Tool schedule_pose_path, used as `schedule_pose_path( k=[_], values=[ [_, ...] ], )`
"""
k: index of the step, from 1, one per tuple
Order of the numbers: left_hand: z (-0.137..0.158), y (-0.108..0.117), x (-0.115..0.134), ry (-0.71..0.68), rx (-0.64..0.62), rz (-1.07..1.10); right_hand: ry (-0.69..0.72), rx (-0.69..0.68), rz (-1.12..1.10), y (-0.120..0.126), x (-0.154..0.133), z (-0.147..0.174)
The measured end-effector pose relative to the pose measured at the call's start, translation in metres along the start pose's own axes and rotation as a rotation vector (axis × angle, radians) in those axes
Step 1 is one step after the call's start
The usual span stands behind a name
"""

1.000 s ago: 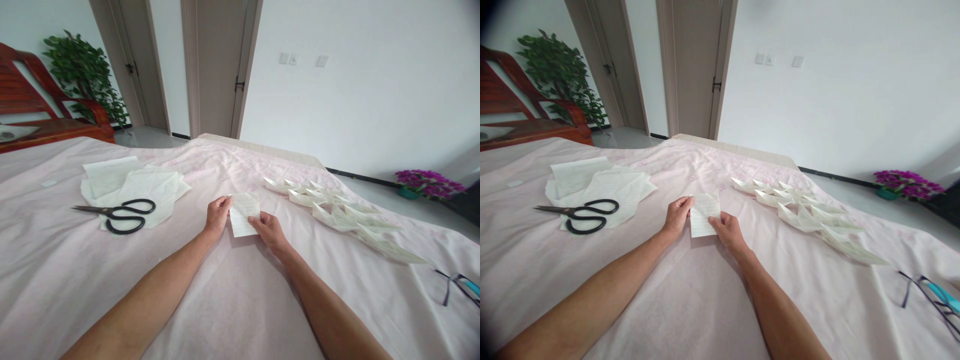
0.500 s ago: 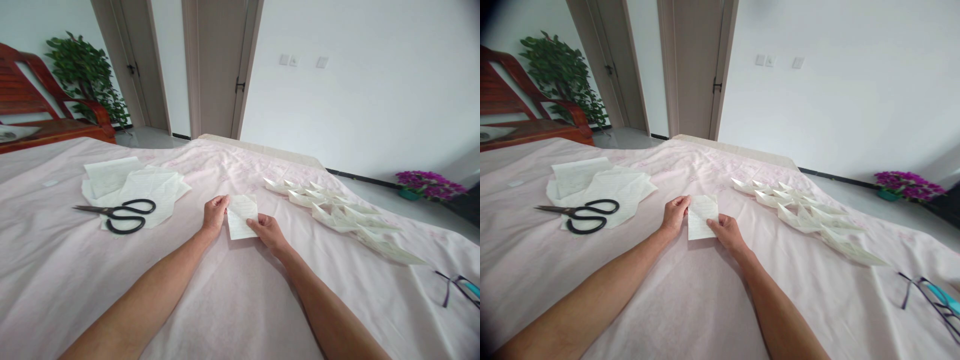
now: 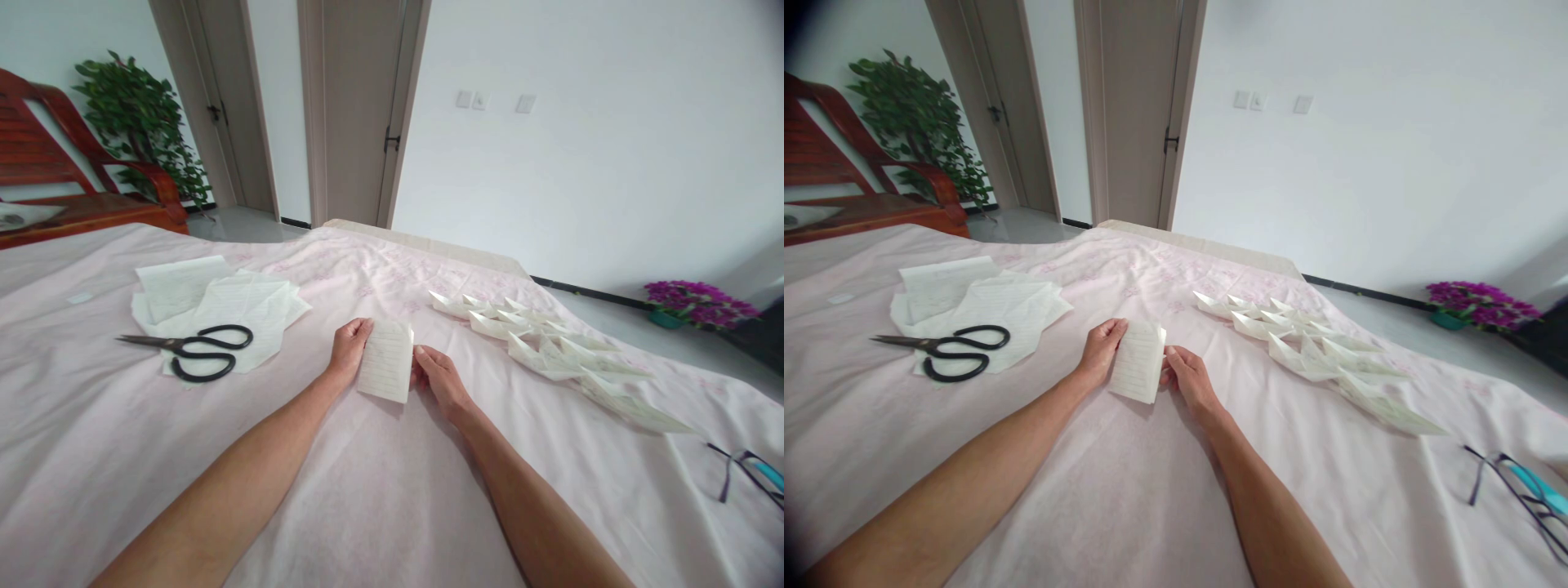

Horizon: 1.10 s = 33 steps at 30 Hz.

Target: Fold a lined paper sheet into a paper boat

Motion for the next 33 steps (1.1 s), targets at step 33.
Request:
schedule_pose_path(
  k=[33],
  values=[
    [0.018,-0.05,0.0,-0.043,-0.651,-0.342,-0.064,0.445,-0.199,0.052,0.033,-0.005]
  ],
)
Point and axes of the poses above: each hand's wrist, its own z-axis away from the middle knuckle, its own y-axis out of the back of the hand, x = y × z, the point moved 10 cm from there along -z, towards the middle knuckle, and after that the axes turned 8 degrees about z, right-handed, at the moved point
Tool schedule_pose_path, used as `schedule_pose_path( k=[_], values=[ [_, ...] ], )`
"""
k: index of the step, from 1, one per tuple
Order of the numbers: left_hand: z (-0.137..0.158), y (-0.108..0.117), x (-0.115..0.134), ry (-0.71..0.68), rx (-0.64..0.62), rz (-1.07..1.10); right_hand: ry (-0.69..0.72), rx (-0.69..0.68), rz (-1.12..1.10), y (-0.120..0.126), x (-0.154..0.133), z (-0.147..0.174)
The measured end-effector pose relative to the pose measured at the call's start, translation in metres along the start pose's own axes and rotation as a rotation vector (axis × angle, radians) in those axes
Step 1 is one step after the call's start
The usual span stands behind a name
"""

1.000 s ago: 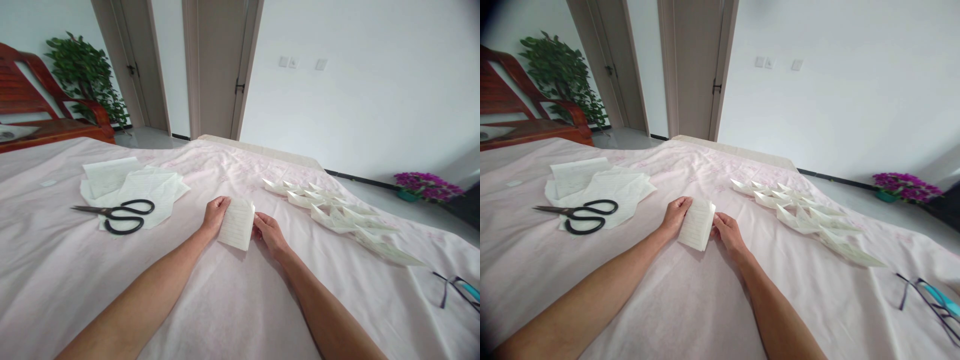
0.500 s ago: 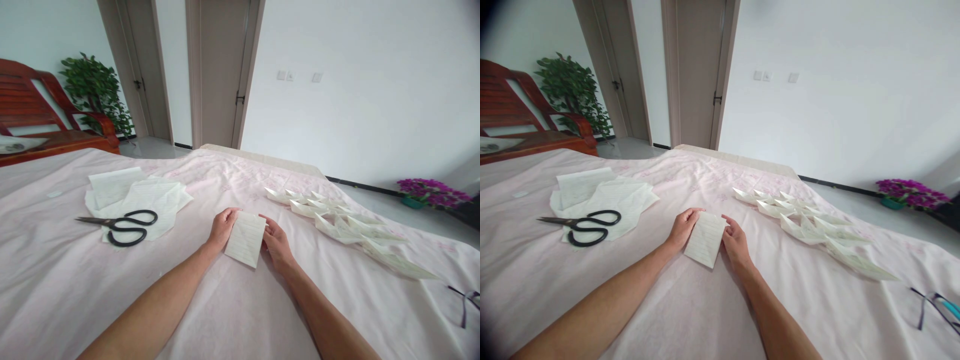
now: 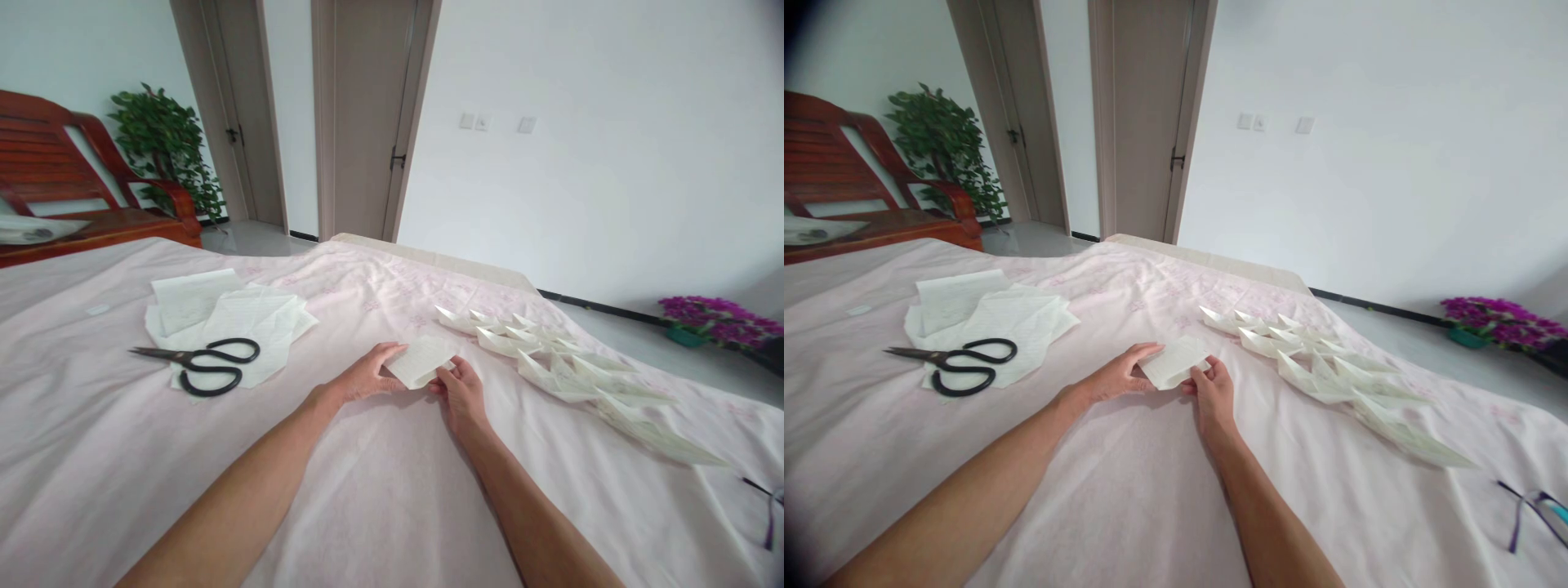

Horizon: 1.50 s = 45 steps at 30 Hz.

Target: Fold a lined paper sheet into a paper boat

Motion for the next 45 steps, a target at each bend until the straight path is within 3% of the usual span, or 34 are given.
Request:
schedule_pose_path(
  k=[4,7,10,13,15,17,20,25,29,33,41,45],
  values=[
    [0.0,-0.003,-0.015,0.171,-0.03,0.235,-0.018,0.025,0.004,0.004,0.002,0.001],
    [-0.001,-0.002,-0.011,0.164,-0.035,0.347,-0.001,0.012,0.037,0.003,-0.001,0.003],
    [-0.004,0.007,-0.014,0.141,0.05,0.415,0.012,-0.017,0.119,-0.001,-0.002,0.005],
    [-0.006,0.018,-0.032,0.187,0.194,0.426,0.064,-0.045,0.266,-0.001,-0.008,0.008],
    [-0.007,0.023,-0.04,0.193,0.244,0.428,0.212,-0.017,0.442,0.003,-0.024,0.011],
    [-0.006,0.026,-0.045,0.194,0.265,0.445,0.455,-0.008,0.628,0.001,-0.048,0.021],
    [-0.001,0.03,-0.048,0.205,0.308,0.464,0.793,-0.122,0.824,-0.02,-0.076,0.046],
    [0.008,0.023,-0.041,0.182,0.341,0.619,0.996,-0.318,1.095,-0.057,-0.079,0.072],
    [0.01,0.008,-0.035,0.206,0.294,0.867,1.047,-0.324,1.185,-0.062,-0.067,0.07],
    [0.012,0.009,-0.033,0.237,0.341,0.968,1.051,-0.33,1.166,-0.058,-0.059,0.065],
    [0.015,-0.002,-0.031,0.271,0.238,0.909,0.908,-0.372,1.08,-0.055,-0.061,0.064],
    [0.015,-0.008,-0.03,0.267,0.186,0.807,0.794,-0.339,1.142,-0.052,-0.055,0.055]
  ],
)
Point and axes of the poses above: each hand's wrist, its own z-axis away from the middle knuckle, its own y-axis out of the back of the hand, x = y × z, the point moved 10 cm from there along -z, towards the middle knuckle, and after that the axes turned 8 degrees about z, right-handed, at the moved point
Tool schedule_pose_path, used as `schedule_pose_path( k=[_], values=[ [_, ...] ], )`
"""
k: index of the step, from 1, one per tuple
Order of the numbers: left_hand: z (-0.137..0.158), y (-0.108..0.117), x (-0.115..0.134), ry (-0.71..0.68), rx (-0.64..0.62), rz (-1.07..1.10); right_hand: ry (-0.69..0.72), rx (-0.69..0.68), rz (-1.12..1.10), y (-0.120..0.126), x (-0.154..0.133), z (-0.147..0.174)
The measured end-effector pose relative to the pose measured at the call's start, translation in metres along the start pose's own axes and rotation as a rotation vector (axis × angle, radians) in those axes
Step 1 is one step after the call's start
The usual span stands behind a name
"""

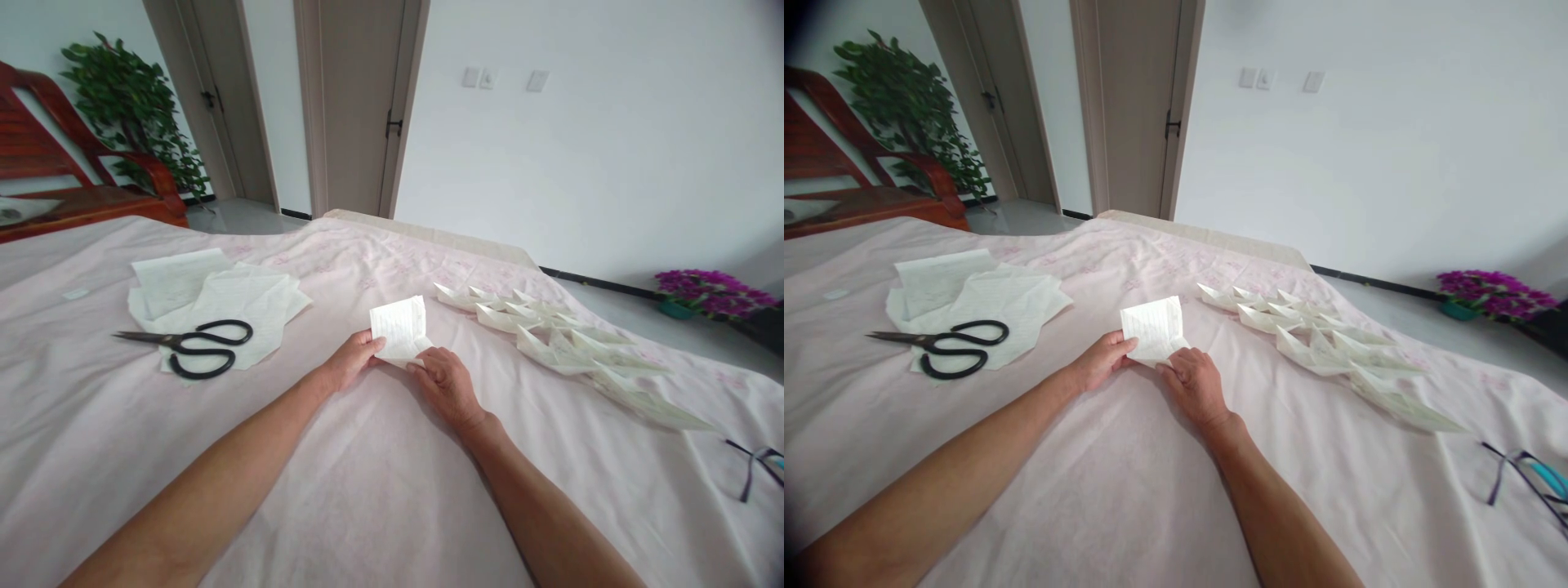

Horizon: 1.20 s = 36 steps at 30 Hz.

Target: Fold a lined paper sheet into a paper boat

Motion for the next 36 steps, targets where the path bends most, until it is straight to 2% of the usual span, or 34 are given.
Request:
schedule_pose_path(
  k=[7,12,21,28,31,36],
  values=[
    [0.0,-0.009,0.01,-0.001,-0.062,-0.171,-0.164,-0.089,0.107,-0.011,0.016,-0.006],
    [-0.002,-0.004,0.005,0.054,-0.079,-0.236,-0.255,-0.101,0.092,-0.014,0.026,-0.006],
    [-0.011,0.016,-0.004,-0.08,0.157,-0.477,-0.381,-0.105,0.158,-0.015,0.042,-0.001],
    [-0.01,0.02,-0.003,-0.077,0.295,-0.531,-0.429,-0.111,0.075,-0.012,0.041,-0.002],
    [-0.007,0.026,0.002,-0.057,0.364,-0.479,-0.382,-0.073,0.058,-0.008,0.039,-0.002],
    [-0.002,0.041,0.014,-0.008,0.437,-0.317,-0.193,0.027,0.112,0.004,0.031,-0.002]
  ],
)
Point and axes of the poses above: each hand's wrist, its own z-axis away from the middle knuckle, its own y-axis out of the back of the hand, x = y × z, the point moved 10 cm from there along -z, towards the middle knuckle, and after that the axes turned 8 degrees about z, right-handed, at the moved point
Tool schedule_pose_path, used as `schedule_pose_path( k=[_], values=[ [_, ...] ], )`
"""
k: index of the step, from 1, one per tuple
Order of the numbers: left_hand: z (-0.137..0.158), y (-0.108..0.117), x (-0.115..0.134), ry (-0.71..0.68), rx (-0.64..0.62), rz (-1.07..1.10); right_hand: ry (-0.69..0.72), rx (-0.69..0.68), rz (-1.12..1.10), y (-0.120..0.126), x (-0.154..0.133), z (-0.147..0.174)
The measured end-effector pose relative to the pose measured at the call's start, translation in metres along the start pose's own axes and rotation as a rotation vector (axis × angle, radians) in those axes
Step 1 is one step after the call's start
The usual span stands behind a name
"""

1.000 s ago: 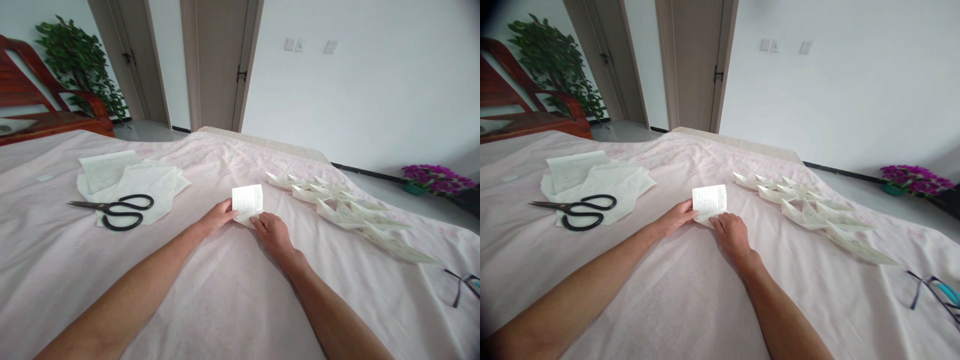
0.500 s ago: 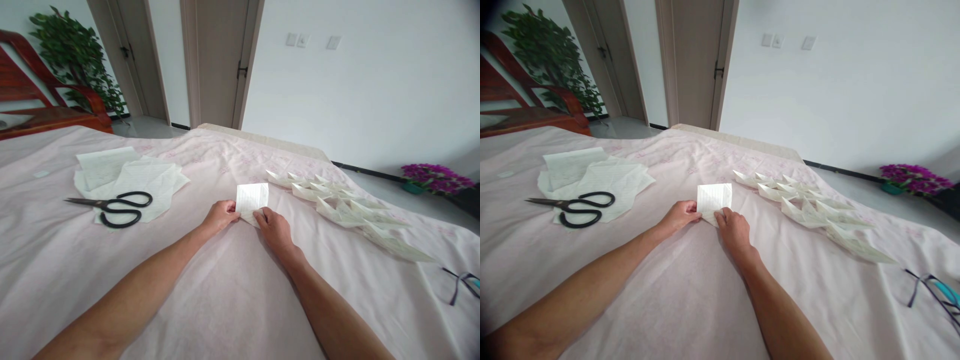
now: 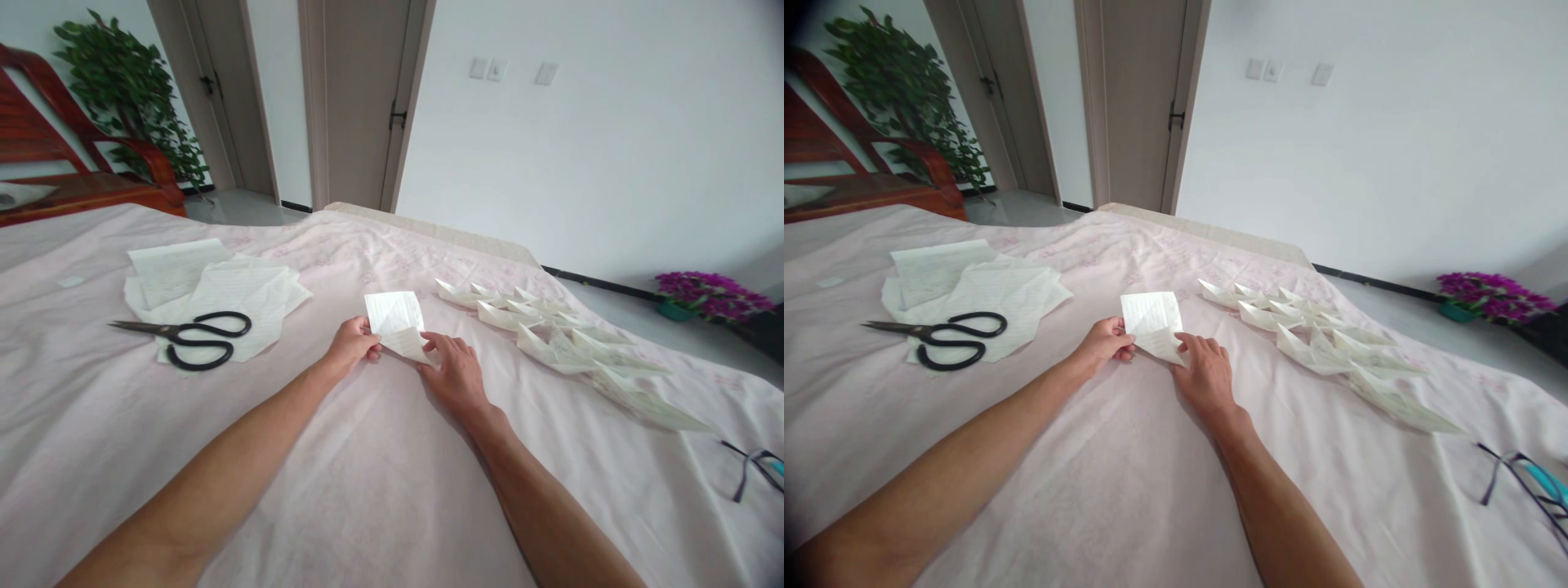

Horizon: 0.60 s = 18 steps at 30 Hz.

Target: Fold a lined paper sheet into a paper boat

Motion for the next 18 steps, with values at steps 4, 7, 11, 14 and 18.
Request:
schedule_pose_path(
  k=[4,7,11,14,18],
  values=[
    [-0.001,0.008,0.002,0.026,0.019,0.007,0.042,0.061,0.045,0.009,0.006,0.0],
    [-0.002,0.009,0.001,0.02,0.03,-0.023,0.068,0.056,0.047,0.009,0.012,0.0],
    [-0.002,0.013,-0.001,-0.006,0.081,-0.095,0.075,-0.045,0.077,-0.002,0.02,0.001],
    [-0.002,0.016,-0.002,-0.045,0.111,-0.149,0.028,-0.036,0.063,0.001,0.022,0.001],
    [-0.005,0.017,-0.007,-0.08,0.095,-0.162,-0.015,0.041,-0.063,0.014,0.005,0.0]
  ],
)
Point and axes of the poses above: each hand's wrist, its own z-axis away from the middle knuckle, its own y-axis out of the back of the hand, x = y × z, the point moved 10 cm from there along -z, towards the middle knuckle, and after that the axes turned 8 degrees about z, right-handed, at the moved point
